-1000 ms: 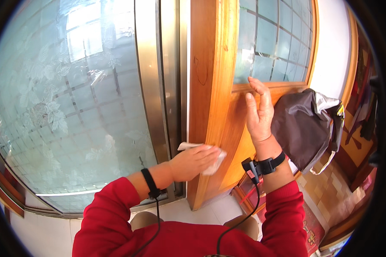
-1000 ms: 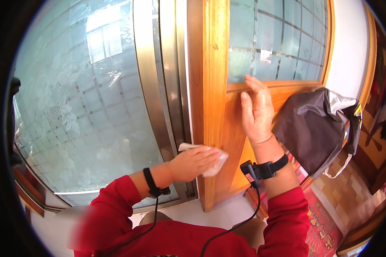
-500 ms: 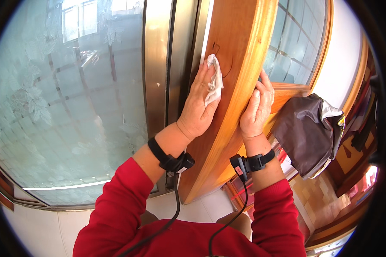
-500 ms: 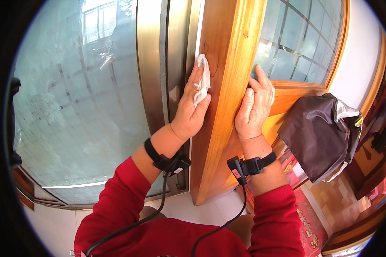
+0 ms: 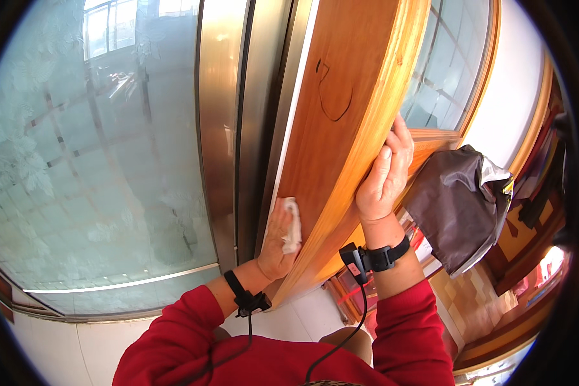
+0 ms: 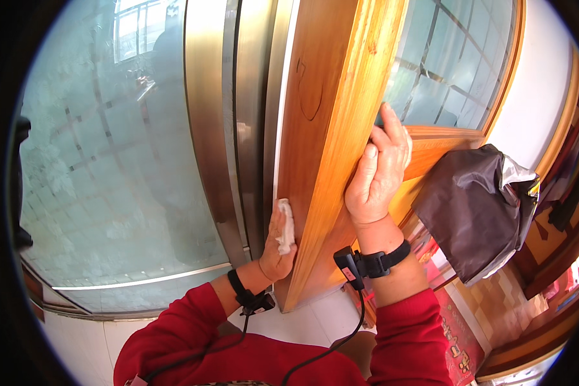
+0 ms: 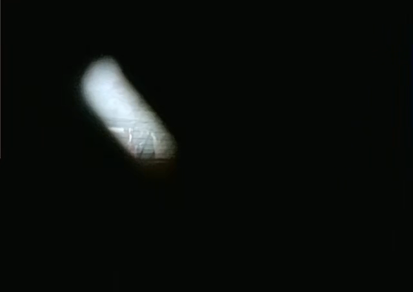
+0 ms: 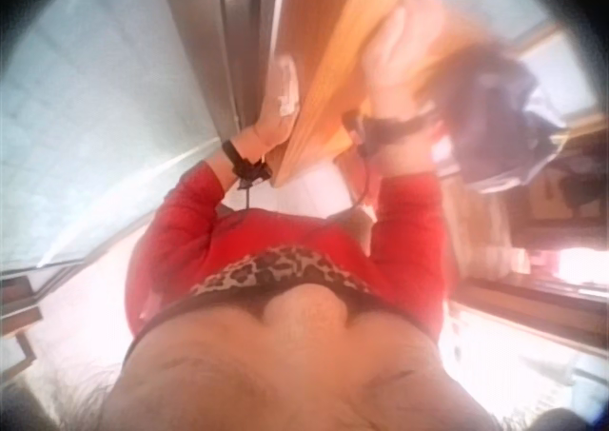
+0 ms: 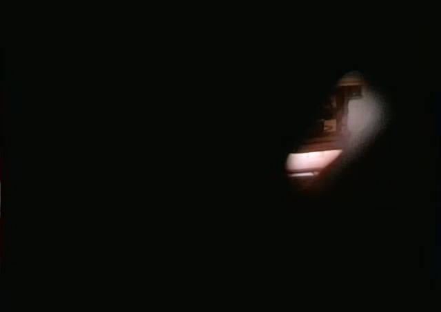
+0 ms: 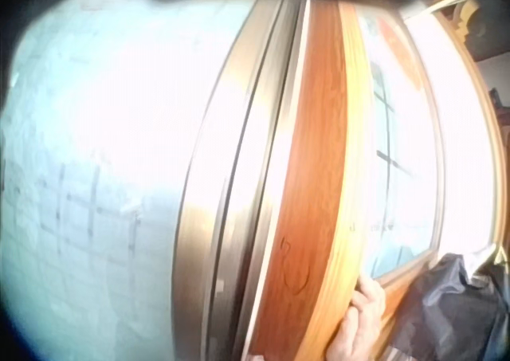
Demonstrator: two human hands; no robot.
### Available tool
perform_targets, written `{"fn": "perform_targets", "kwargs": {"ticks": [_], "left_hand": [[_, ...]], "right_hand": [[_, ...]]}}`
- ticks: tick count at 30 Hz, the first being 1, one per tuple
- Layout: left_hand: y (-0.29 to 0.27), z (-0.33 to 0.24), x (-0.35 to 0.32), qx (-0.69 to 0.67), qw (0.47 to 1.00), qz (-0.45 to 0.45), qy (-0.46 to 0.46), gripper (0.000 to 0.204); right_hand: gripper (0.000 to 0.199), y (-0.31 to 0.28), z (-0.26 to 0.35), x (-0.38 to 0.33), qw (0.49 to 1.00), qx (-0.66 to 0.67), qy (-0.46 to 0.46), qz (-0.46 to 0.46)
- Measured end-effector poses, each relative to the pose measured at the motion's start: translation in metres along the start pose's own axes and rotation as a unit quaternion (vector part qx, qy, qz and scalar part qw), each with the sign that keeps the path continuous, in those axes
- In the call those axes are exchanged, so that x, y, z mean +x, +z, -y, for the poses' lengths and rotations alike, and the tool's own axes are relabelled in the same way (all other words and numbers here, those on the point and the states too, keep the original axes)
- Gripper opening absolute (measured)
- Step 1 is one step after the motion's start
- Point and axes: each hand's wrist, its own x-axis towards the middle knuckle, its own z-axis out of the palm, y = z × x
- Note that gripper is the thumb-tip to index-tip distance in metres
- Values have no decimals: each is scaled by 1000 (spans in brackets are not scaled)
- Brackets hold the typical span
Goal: The person wipes a glass door and its wooden frame with a white cloth. They clean the glass surface, the metal trim, and the wooden frame, moving methodically from top to bottom and side to side.
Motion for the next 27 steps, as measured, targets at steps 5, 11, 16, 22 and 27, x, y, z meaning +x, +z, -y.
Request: {"fn": "perform_targets", "kwargs": {"ticks": [5, 11, 16, 22, 27], "left_hand": [[-12, -28, 116, 36, 990, -16, 138, 64], [-18, -51, 188, 58, 981, -24, 183, 65], [-2, -38, 98, 37, 989, -13, 139, 68], [18, -10, -41, -30, 999, -3, -18, 66], [18, -12, -83, -70, 993, -2, -95, 66]], "right_hand": [[26, -1, 5, 5, 1000, -5, 0, 5], [28, -3, 2, 1, 1000, -6, -6, 8], [29, 1, -6, -4, 1000, -7, -21, -4], [35, 5, -4, -5, 999, 32, 8, -13], [35, 5, -2, -6, 999, 45, 17, -14]]}}
